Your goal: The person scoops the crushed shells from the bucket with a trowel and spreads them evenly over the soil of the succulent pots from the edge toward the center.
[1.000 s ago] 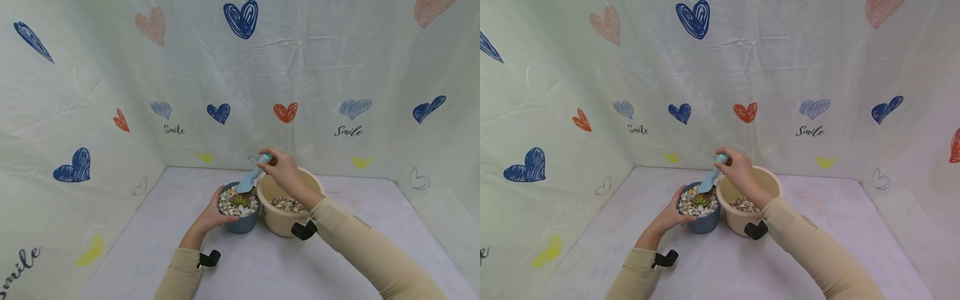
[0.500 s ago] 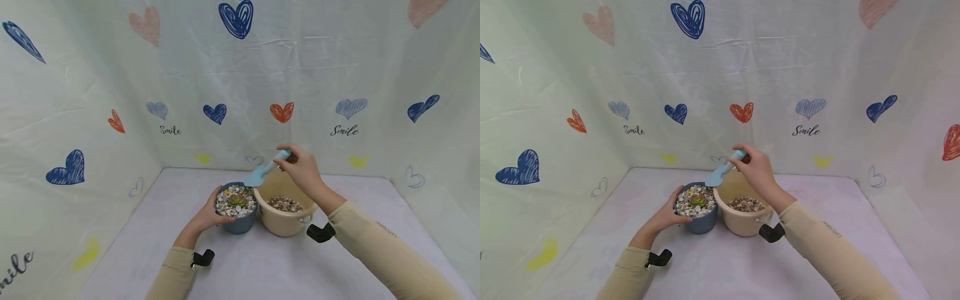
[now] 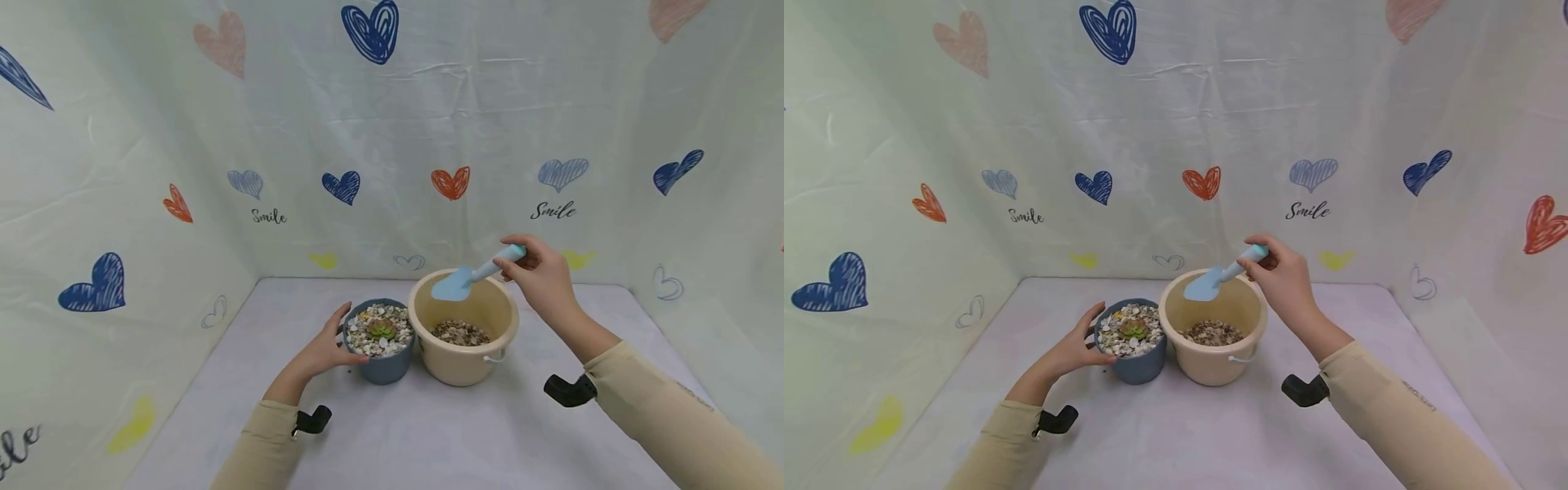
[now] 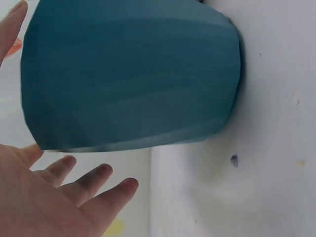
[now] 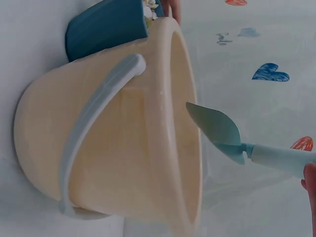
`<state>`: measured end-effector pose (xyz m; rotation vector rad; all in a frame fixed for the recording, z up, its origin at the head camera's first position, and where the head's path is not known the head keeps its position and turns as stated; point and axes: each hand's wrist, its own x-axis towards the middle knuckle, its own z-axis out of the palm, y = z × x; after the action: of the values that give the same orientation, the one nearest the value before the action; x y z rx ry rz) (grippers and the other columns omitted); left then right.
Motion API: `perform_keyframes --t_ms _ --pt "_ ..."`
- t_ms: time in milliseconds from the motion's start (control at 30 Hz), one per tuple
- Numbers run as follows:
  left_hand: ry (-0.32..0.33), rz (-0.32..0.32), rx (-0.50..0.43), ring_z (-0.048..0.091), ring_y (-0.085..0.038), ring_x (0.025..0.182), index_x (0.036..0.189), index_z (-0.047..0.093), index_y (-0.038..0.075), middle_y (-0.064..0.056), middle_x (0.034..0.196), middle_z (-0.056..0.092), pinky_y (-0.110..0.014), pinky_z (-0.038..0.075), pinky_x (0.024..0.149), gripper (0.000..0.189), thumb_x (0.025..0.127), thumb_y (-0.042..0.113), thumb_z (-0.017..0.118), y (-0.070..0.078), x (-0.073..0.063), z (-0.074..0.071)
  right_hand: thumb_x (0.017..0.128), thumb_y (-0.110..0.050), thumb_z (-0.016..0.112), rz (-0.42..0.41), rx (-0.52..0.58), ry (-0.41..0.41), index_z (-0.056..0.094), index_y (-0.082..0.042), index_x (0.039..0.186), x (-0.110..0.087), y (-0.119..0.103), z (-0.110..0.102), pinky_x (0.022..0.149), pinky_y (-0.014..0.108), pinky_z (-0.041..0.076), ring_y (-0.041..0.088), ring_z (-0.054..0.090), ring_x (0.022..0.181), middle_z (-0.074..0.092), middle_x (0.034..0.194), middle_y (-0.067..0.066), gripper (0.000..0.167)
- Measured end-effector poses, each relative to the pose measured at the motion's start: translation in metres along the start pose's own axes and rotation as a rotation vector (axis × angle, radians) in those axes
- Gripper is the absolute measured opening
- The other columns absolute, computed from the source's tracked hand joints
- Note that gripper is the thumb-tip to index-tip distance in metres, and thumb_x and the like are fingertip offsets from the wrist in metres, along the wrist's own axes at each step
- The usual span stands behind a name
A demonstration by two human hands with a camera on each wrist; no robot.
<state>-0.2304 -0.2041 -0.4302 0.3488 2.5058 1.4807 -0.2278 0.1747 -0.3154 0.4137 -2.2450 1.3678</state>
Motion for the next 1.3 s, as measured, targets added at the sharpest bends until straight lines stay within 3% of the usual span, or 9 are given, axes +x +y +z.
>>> perform_keyframes --t_ms 133,433,933,1300 --pt "-0.017 0.011 0.017 0.017 -0.048 0.141 0.157 0.003 0.009 -0.021 0.160 0.003 -0.060 0.029 0.107 0.120 0.073 0.025 0.088 0.000 -0.004 -0.007 0.089 -0.005 0.072 0.012 -0.026 -0.012 0.062 0.002 0.120 -0.006 0.008 -0.003 0.064 0.021 0.055 0.005 0.064 0.071 0.064 0.095 0.015 0.033" --pt "-0.011 0.020 0.060 0.016 -0.047 0.142 0.157 0.003 0.010 -0.021 0.160 0.003 -0.061 0.026 0.107 0.121 0.072 0.021 0.089 -0.002 -0.010 -0.020 0.087 -0.007 0.073 0.009 -0.166 -0.073 0.064 -0.001 0.117 -0.025 0.034 -0.001 0.060 0.019 0.052 0.024 0.064 0.076 0.067 0.095 0.013 0.032" --pt "0.006 0.055 0.160 0.014 -0.049 0.141 0.156 0.005 0.008 -0.024 0.158 0.007 -0.067 0.021 0.106 0.120 0.072 0.025 0.088 -0.004 -0.026 -0.040 0.084 -0.011 0.078 0.006 -0.320 -0.159 0.066 -0.004 0.114 -0.043 0.059 0.003 0.048 0.024 0.040 0.020 0.047 0.062 0.054 0.069 0.002 0.033" --pt "-0.002 0.059 0.276 0.014 -0.050 0.140 0.156 0.008 0.009 -0.026 0.157 0.009 -0.066 0.025 0.104 0.120 0.071 0.032 0.088 0.009 -0.026 -0.046 0.081 -0.013 0.080 -0.068 -0.409 -0.247 0.067 -0.005 0.111 -0.044 0.061 0.006 0.048 0.026 0.042 0.014 0.049 0.061 0.059 0.069 -0.004 0.034"
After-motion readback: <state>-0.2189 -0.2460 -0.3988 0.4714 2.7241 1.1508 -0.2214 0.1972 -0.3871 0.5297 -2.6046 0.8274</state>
